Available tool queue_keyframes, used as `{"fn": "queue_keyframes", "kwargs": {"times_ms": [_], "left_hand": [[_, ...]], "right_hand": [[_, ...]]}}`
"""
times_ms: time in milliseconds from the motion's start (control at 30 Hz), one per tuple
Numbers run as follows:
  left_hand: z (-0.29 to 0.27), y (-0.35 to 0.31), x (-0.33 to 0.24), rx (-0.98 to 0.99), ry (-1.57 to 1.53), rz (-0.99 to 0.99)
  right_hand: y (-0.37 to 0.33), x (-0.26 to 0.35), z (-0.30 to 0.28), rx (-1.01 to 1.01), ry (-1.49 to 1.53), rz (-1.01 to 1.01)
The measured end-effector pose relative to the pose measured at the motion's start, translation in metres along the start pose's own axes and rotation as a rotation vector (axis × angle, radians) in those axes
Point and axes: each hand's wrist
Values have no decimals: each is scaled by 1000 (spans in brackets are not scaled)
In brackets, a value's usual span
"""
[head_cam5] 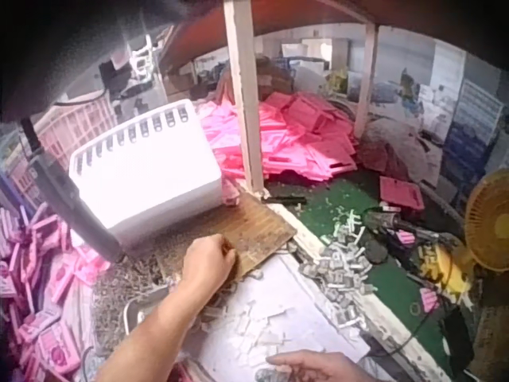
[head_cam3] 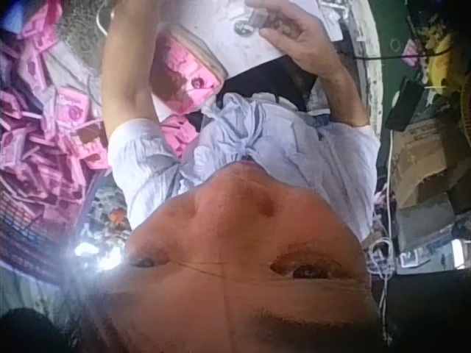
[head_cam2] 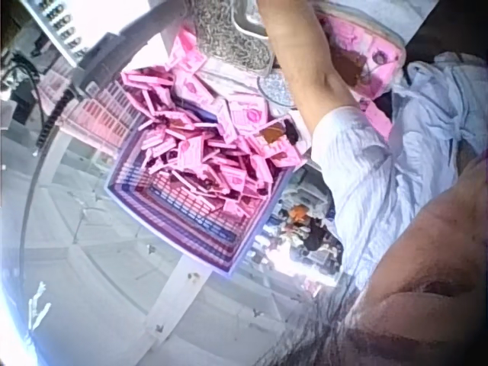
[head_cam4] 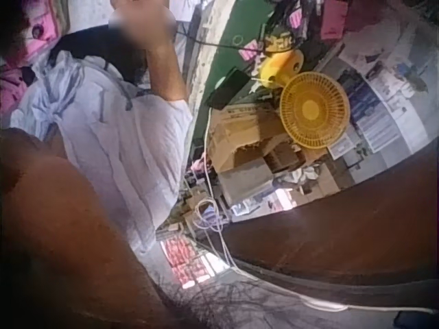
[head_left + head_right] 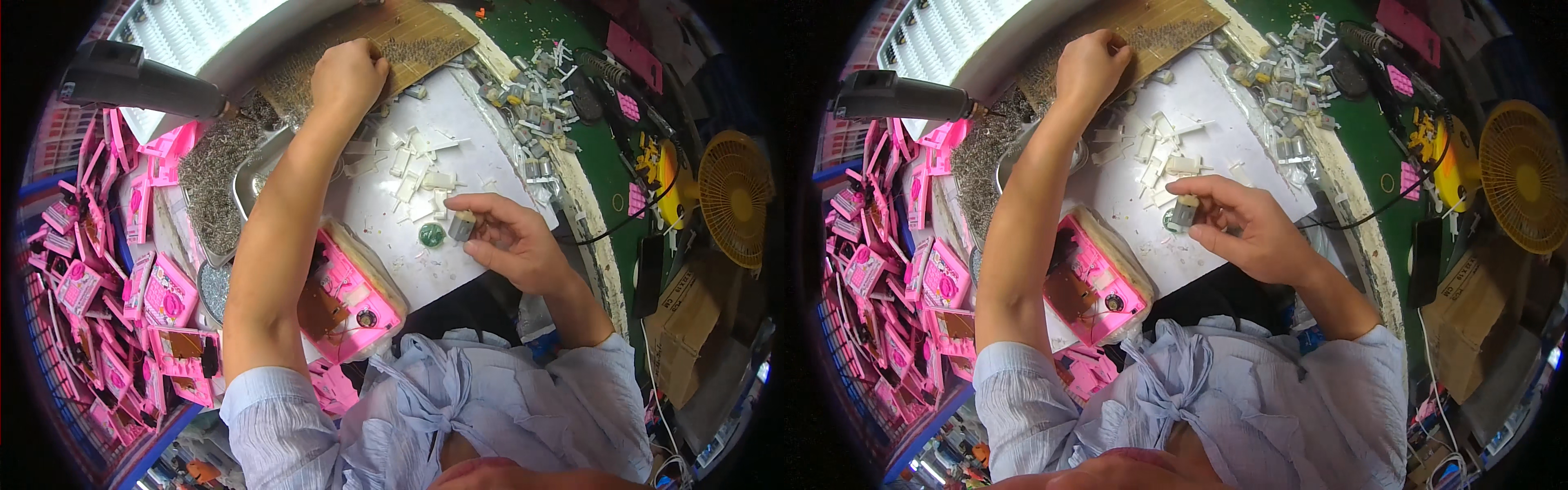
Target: The recorder is assembling and fixing internal components of pink toy cameras, including soldering wires and using an electric screwdriver to secure the housing.
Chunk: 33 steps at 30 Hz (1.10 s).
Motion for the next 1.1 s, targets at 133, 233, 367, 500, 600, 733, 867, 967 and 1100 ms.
{"fn": "queue_keyframes", "kwargs": {"times_ms": [133, 233, 367, 500, 600, 733, 867, 967, 1100], "left_hand": [[7, 6, -9, 49, 88, -43], [12, 8, -5, 32, 95, -10], [19, 9, 3, -13, 145, 41], [11, 13, -14, 17, 81, -83], [19, 11, -9, -32, 103, -79], [19, 11, -6, -148, 45, -49], [-10, -11, -19, -316, -66, 144], [-60, -43, -36, -358, -360, 210], [-132, -119, -41, -201, -686, 33]], "right_hand": [[-7, 7, -6, -47, 31, 7], [-10, 6, -9, -73, 40, -7], [-12, 5, -12, -86, -4, -26], [-16, 7, -19, -132, -114, -66], [-19, 11, -13, -134, -305, -116], [-9, 6, -8, -73, -625, -200], [11, -8, 0, 12, -895, -291], [23, -10, 2, 87, -1018, -298], [28, -14, 4, 103, -1097, -363]]}}
Point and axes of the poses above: each hand's wrist, its own y-axis towards the middle knuckle, its own z-axis out of the palm, x = y × z, and after that the axes turned 12 degrees about -x, right-handed
